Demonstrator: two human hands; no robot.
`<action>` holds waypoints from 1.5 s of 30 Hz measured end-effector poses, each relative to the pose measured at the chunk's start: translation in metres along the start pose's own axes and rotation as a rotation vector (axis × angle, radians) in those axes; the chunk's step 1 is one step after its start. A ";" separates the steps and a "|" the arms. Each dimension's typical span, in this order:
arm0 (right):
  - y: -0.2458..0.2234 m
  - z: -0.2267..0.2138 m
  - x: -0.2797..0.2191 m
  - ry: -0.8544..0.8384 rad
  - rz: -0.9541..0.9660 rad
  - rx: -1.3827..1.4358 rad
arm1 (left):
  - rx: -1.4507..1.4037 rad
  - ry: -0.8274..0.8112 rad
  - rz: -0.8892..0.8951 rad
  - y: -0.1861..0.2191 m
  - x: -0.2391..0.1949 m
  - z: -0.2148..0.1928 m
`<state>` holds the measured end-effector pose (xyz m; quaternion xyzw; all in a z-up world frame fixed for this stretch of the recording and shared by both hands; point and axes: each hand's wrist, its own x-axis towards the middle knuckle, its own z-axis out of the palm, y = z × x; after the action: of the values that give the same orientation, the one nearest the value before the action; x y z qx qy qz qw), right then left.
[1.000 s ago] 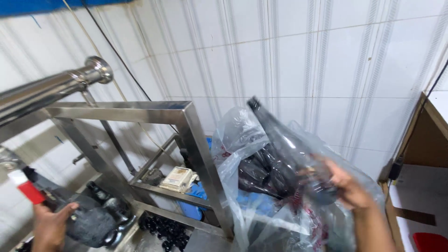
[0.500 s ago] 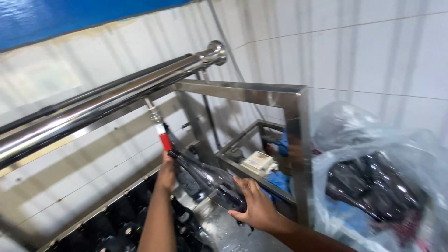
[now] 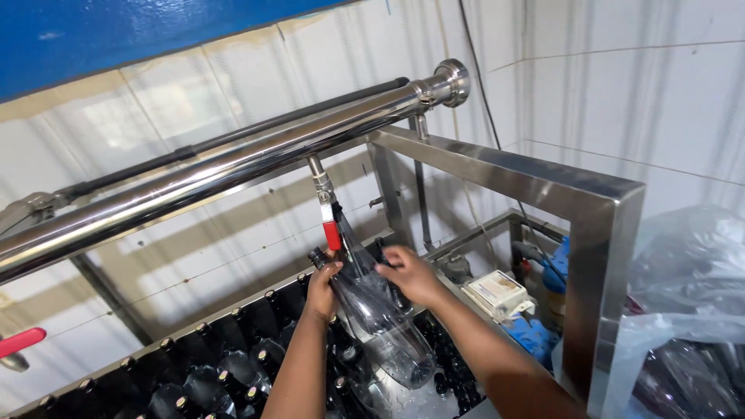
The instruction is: The person repeatedly picks up dark glass bottles from a tray, places them under a metal filling nozzle to fill them with liquid, and then sets the filled bottles aside. The process is performed manually in a repetitive cycle.
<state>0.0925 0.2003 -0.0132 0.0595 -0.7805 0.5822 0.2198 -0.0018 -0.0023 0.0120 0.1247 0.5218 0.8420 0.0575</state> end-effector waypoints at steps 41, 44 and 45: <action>-0.053 0.056 0.067 -0.191 0.045 -0.045 | 0.762 0.029 -0.539 -0.168 -0.174 -0.028; -0.045 0.060 0.070 -0.175 0.024 -0.003 | 0.748 0.069 -0.607 -0.188 -0.181 -0.039; -0.047 0.059 0.069 -0.173 0.023 -0.003 | 0.749 0.068 -0.606 -0.185 -0.182 -0.037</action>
<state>0.0307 0.1415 0.0438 0.1003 -0.7982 0.5761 0.1447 0.1573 0.0077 -0.1964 -0.0484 0.8034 0.5453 0.2341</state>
